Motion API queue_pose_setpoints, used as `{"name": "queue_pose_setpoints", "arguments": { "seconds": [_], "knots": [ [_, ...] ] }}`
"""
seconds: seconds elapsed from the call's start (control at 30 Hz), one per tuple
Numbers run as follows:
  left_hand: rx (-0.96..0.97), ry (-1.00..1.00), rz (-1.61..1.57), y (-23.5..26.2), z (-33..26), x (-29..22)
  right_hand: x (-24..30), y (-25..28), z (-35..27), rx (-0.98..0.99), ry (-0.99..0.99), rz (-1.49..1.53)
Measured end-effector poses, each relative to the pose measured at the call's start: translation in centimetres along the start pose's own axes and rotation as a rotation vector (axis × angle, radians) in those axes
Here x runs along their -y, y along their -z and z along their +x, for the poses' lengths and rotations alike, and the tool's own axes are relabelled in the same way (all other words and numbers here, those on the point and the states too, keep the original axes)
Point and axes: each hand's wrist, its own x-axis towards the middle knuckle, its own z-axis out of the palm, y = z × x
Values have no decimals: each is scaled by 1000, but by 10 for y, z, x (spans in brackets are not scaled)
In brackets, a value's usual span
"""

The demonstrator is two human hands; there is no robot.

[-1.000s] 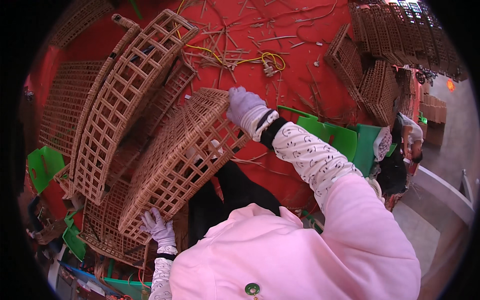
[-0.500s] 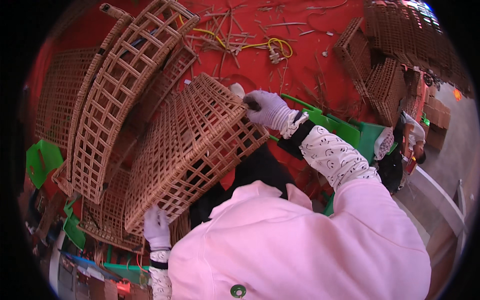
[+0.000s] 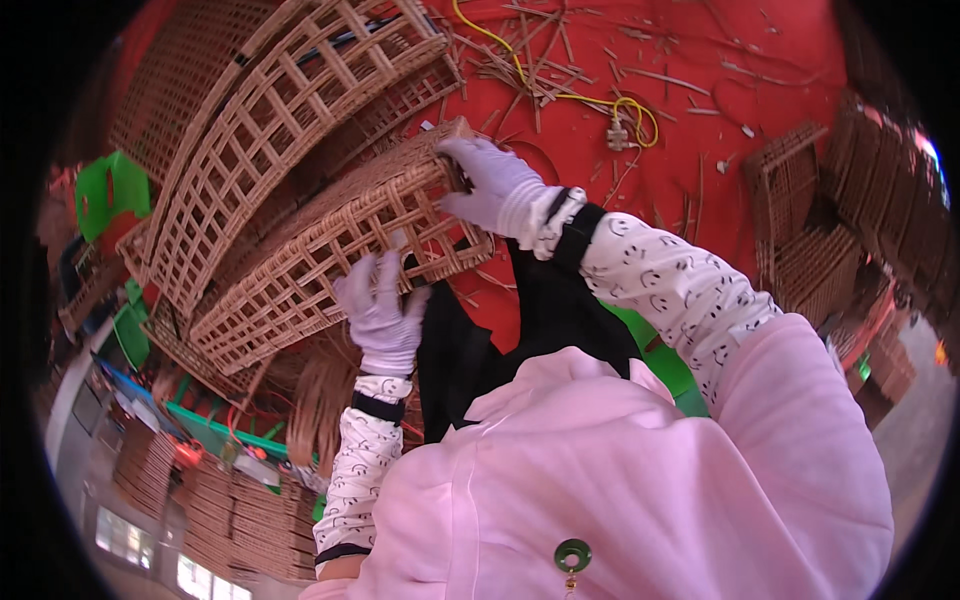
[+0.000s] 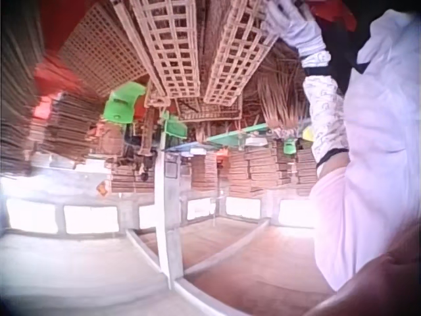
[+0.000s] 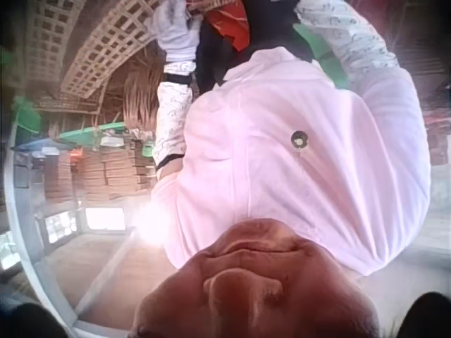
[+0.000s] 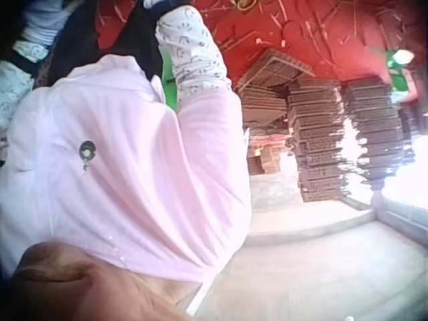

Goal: The recorder is weaving strips of material into a wicker furniture frame and using a pneumatic nail gun for assembly.

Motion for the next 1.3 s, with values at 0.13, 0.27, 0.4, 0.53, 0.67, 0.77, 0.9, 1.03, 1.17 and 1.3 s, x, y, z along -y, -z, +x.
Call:
{"name": "queue_pose_setpoints", "arguments": {
  "seconds": [0.13, 0.27, 0.4, 0.53, 0.67, 0.77, 0.9, 1.03, 1.17, 1.3],
  "knots": [
    [39, 146, -96, -18, 11, -24, -33, -3, -28, 333, -171, 697],
    [167, 135, -156, -14, 17, -35, -34, -9, -47, 351, -300, 632],
    [147, 156, -70, -28, 28, -49, -47, -30, -45, 217, -334, 643],
    [225, 166, 75, -36, 31, -60, -56, -29, -46, 181, -96, 584],
    [161, 173, 79, -48, 29, -63, -54, -24, -45, 278, -236, 473],
    [108, 190, 79, -49, 29, -62, -52, -28, -47, 131, -96, 326],
    [95, 132, 95, -54, 25, -59, -62, -20, -36, 334, -183, 456],
    [71, 88, 142, -57, 23, -55, -71, -28, -34, 246, 66, 411],
    [96, 81, 186, -54, 23, -56, -72, -23, -35, 344, 80, 447],
    [120, 124, 177, -53, 25, -58, -73, -14, -27, 483, 156, 92]
  ]
}}
